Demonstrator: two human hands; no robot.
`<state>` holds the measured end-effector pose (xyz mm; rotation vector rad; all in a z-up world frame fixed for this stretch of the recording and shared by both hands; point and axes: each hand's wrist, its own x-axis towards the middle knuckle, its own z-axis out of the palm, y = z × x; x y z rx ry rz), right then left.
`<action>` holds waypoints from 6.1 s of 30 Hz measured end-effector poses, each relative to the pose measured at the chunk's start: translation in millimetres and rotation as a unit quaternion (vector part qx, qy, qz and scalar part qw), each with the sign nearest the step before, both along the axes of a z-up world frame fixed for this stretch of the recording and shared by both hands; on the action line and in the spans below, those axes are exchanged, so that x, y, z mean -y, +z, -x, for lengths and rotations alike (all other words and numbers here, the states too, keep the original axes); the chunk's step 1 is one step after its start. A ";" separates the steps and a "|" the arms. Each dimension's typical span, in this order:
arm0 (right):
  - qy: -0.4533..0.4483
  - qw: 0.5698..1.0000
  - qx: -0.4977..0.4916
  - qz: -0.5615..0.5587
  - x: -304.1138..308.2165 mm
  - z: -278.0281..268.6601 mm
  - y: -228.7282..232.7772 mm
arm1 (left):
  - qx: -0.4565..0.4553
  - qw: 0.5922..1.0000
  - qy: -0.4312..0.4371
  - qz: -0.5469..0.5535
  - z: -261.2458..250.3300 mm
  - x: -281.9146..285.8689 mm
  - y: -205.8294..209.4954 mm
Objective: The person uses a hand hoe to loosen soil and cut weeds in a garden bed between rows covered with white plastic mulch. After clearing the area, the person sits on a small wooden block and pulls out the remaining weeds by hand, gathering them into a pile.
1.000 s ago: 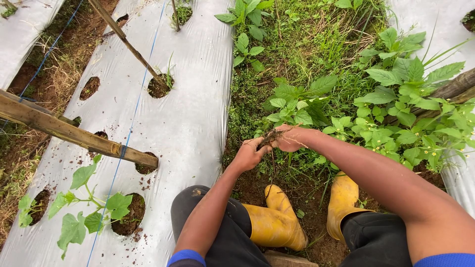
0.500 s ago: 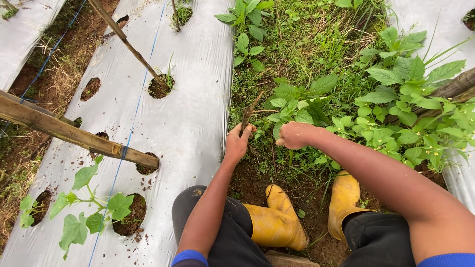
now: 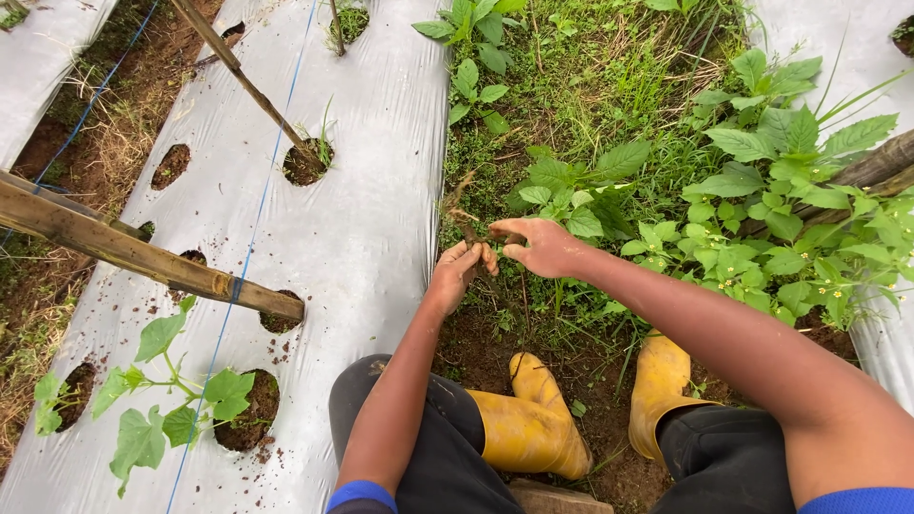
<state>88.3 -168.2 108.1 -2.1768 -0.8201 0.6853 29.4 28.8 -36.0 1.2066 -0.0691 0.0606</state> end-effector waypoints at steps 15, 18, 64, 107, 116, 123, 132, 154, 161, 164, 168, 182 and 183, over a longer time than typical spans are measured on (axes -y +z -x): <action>0.025 0.960 -0.235 -0.149 -6.9 -17.4 -41.4 | -0.008 0.998 -0.064 -0.022 10.6 12.1 23.4; 0.043 0.959 -0.229 -0.159 -9.8 -25.2 -50.3 | 0.001 0.998 -0.065 -0.025 8.8 8.8 20.7; -0.071 0.977 0.149 0.137 6.8 -22.5 16.1 | -0.055 0.899 0.054 -0.432 20.1 26.9 63.5; -0.033 0.967 0.116 0.226 -38.2 29.5 30.5 | 0.066 0.899 0.321 -0.291 8.0 35.2 14.7; -0.146 0.972 0.097 0.157 1.9 -31.7 -38.8 | 0.135 0.883 0.323 -0.312 22.9 38.5 35.0; -0.103 0.986 0.037 0.129 10.1 -5.6 10.6 | 0.011 0.919 0.320 -0.231 8.1 23.1 32.2; -0.090 0.995 -0.039 0.033 5.0 0.0 29.1 | -0.050 0.924 0.330 -0.188 8.2 14.3 36.3; 0.019 0.985 0.098 0.139 -16.6 41.4 44.6 | -0.026 0.974 0.226 0.009 5.3 -14.2 49.5; 0.026 0.986 0.030 0.160 -13.3 28.1 -14.7 | -0.004 0.988 0.153 0.031 7.8 -5.9 47.7; -0.012 0.991 0.065 0.117 -11.6 26.9 -14.7 | -0.040 0.988 0.145 0.022 4.9 -8.6 37.6; -0.047 0.990 0.097 0.088 -6.7 28.8 8.0 | -0.082 0.982 0.170 0.010 -4.1 -11.0 13.2; -0.060 0.977 0.197 0.056 14.4 -15.4 -7.3 | -0.106 0.971 0.199 -0.079 0.9 -10.9 19.9; -0.075 0.977 0.174 0.094 17.4 -14.0 7.3 | -0.127 0.944 0.215 -0.216 3.2 -9.3 22.8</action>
